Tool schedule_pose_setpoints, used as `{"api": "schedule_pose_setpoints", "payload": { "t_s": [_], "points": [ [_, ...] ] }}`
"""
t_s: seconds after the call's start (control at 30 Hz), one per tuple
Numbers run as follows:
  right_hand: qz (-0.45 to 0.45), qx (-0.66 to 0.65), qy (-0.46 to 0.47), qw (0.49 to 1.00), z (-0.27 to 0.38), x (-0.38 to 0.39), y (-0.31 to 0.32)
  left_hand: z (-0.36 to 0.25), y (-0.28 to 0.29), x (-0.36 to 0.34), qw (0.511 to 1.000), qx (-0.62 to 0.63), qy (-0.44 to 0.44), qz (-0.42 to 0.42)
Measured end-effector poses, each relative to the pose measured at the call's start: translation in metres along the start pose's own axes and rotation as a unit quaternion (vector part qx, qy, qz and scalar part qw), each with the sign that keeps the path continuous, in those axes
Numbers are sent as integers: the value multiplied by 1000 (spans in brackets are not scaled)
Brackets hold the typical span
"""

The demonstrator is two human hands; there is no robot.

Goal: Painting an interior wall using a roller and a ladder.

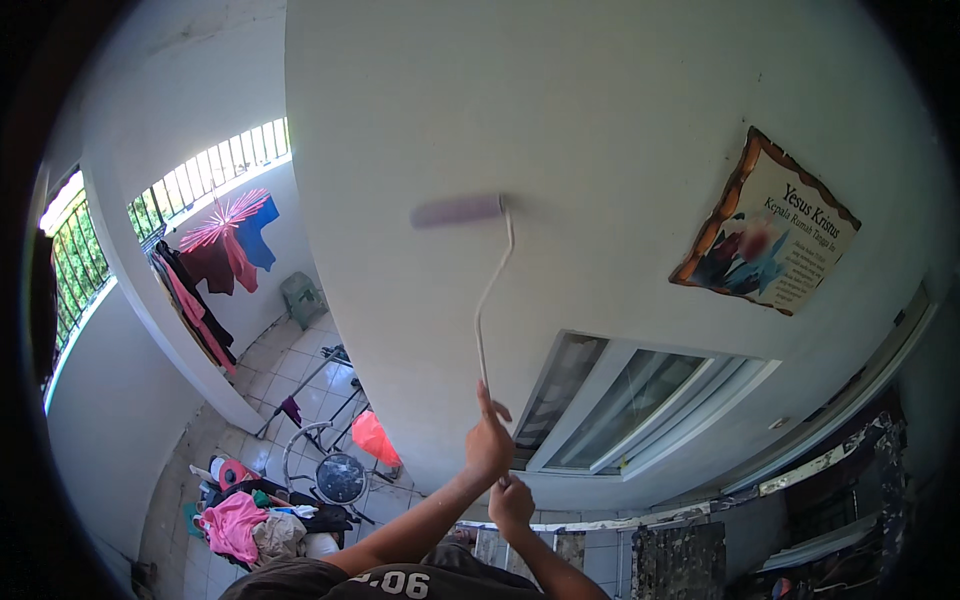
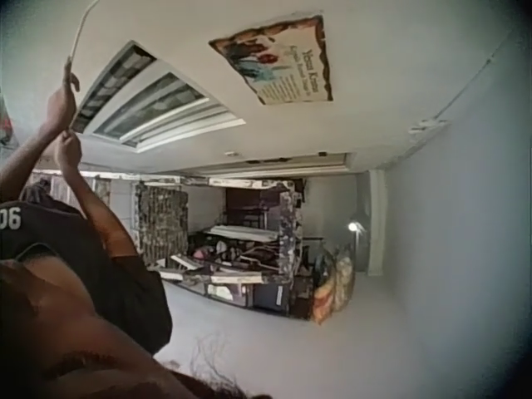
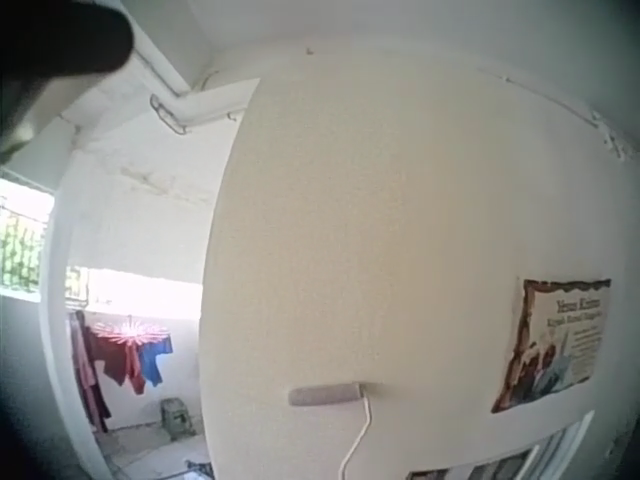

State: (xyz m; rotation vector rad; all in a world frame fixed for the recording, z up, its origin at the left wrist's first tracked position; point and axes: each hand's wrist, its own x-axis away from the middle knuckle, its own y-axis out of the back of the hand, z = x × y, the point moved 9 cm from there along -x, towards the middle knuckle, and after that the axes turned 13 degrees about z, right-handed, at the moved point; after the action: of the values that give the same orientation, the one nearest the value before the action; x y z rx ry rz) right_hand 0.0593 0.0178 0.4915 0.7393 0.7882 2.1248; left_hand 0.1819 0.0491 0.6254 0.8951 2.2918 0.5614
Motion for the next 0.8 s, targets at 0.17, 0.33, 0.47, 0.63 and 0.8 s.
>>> {"api": "schedule_pose_setpoints", "payload": {
  "t_s": [0.17,0.33,0.47,0.63,0.8],
  "points": [
    [-35,-24,102,994,114,-30,46,-39,88,-74,995,-44,-39,-74],
    [-37,-93,182,978,183,-34,42,-48,148,-93,986,-71,-70,-135],
    [127,-159,161,966,134,-52,-37,-4,121,-62,991,-88,-41,-94],
    [214,-144,75,963,40,-21,-97,73,33,19,996,-68,22,49],
    [240,-244,-57,938,-100,-2,-141,85,-55,85,978,76,-53,189]
  ]
}}
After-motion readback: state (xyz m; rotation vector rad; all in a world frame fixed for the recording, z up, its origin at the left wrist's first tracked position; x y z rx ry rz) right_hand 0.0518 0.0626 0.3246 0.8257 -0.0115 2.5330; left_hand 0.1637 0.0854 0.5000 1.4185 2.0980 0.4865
